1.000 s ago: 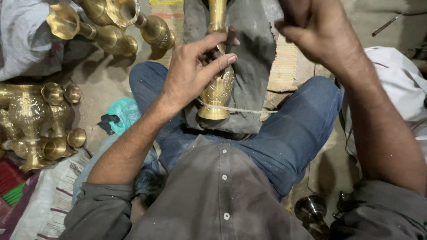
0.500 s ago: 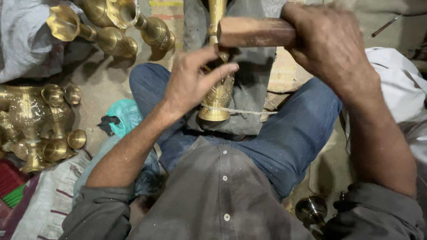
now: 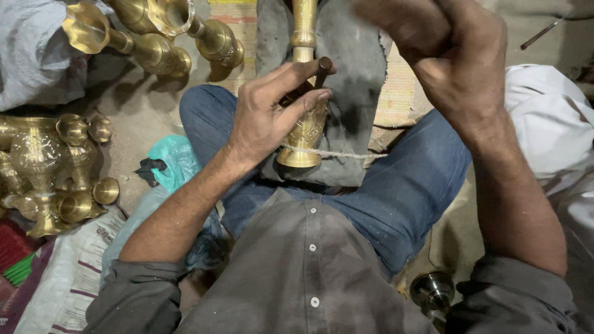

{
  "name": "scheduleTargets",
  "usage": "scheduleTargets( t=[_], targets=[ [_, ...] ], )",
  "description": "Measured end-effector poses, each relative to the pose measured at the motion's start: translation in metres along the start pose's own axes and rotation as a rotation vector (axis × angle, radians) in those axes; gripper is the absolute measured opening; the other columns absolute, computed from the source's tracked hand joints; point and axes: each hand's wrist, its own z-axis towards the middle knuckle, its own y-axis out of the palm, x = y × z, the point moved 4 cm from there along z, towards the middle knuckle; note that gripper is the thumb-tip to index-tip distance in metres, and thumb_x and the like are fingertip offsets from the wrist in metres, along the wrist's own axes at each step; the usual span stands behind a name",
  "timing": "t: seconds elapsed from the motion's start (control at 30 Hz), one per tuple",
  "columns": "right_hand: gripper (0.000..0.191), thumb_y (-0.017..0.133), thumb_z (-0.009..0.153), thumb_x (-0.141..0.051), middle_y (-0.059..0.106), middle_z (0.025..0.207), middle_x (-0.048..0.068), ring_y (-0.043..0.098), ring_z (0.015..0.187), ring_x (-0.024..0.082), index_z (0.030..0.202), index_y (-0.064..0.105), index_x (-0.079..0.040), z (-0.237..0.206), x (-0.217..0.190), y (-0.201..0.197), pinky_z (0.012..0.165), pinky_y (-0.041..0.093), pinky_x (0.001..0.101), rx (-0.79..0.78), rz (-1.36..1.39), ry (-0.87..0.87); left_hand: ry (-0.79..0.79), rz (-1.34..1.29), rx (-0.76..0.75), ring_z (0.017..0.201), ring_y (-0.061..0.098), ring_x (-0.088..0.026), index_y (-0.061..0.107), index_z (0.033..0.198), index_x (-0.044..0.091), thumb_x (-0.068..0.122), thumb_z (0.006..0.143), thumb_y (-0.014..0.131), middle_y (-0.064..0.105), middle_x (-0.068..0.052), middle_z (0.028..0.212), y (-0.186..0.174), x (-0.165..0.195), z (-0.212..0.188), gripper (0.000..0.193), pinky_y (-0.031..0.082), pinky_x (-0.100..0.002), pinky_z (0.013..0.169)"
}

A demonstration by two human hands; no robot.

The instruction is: The person sits cross-legged on the floor with a brass vase held against a cloth pad on their lap. They hold a chisel against the vase surface and strike it with a wooden mallet, repositioning the chisel repeatedly to work the decorated surface, rotating the vase as they go.

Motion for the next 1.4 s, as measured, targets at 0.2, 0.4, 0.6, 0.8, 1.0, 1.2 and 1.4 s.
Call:
scheduleTargets(
  t=[0.2,0.4,0.6,0.8,1.0,1.2,1.4],
  targets=[
    [0.019,0.081,0.094,-0.01,0.064,0.076,0.01,0.064,0.066,0.022,0.1,0.064,-0.003,-0.002,-0.016,-0.002,0.063,0.05,0.038,-0.007,-0.365,-0.274,0.055,0.08,0.018,0.108,0.078,-0.021,0.068,0.131,0.002,0.013,0.102,0.076,0.076,-0.011,0.122,0.001,0.0,-0.001,0.032,0.066,-0.033,0.094],
    [0.02,0.081,0.096,-0.007,0.064,0.077,0.01,0.065,0.07,0.024,0.104,0.063,-0.001,0.001,-0.025,-0.004,0.075,0.053,0.0432,-0.124,-0.374,-0.209,-0.038,0.088,0.022,0.1,0.08,-0.02,0.071,0.126,0.004,0.019,0.098,0.08,0.078,-0.009,0.115,0.002,-0.004,0.003,0.033,0.066,-0.034,0.083],
    [0.025,0.08,0.093,-0.004,0.07,0.088,0.018,0.071,0.084,0.033,0.111,0.064,0.001,0.001,-0.028,-0.012,0.075,0.055,0.0473,-0.191,-0.373,-0.109,-0.049,-0.016,0.046,0.102,0.079,-0.018,0.065,0.132,0.002,0.018,0.101,0.079,0.075,-0.012,0.125,-0.001,0.001,0.001,0.037,0.066,-0.032,0.085],
    [0.022,0.078,0.093,0.001,0.07,0.097,0.016,0.07,0.09,0.034,0.108,0.062,-0.003,-0.002,-0.032,-0.016,0.082,0.056,0.0454,-0.139,-0.18,-0.106,-0.027,0.003,0.038,0.098,0.079,-0.019,0.067,0.131,0.001,0.018,0.1,0.079,0.075,-0.012,0.122,0.001,0.001,-0.001,0.037,0.065,-0.031,0.079],
    [0.025,0.08,0.094,-0.006,0.066,0.086,0.015,0.067,0.075,0.033,0.11,0.061,-0.002,-0.001,-0.029,-0.014,0.071,0.053,0.0452,-0.129,-0.158,0.072,-0.026,0.052,0.009,0.099,0.079,-0.018,0.068,0.133,0.003,0.018,0.1,0.079,0.076,-0.009,0.114,0.002,-0.001,-0.008,0.037,0.065,-0.031,0.082],
    [0.025,0.072,0.094,0.0,0.068,0.097,0.011,0.07,0.091,0.022,0.116,0.06,0.0,-0.01,-0.044,-0.013,0.08,0.054,0.0377,-0.111,-0.155,-0.177,-0.001,0.09,-0.009,0.095,0.079,-0.018,0.069,0.13,0.004,0.015,0.097,0.08,0.076,-0.008,0.116,0.006,-0.005,-0.01,0.036,0.066,-0.03,0.081],
    [0.021,0.07,0.097,-0.004,0.066,0.092,0.008,0.068,0.085,0.023,0.115,0.059,-0.003,-0.011,-0.036,-0.014,0.077,0.053,0.0402,-0.109,-0.123,-0.092,0.012,0.062,0.014,0.103,0.078,-0.018,0.066,0.133,0.006,0.015,0.102,0.076,0.076,-0.008,0.121,0.006,-0.005,-0.009,0.034,0.067,-0.029,0.087]
  ],
)
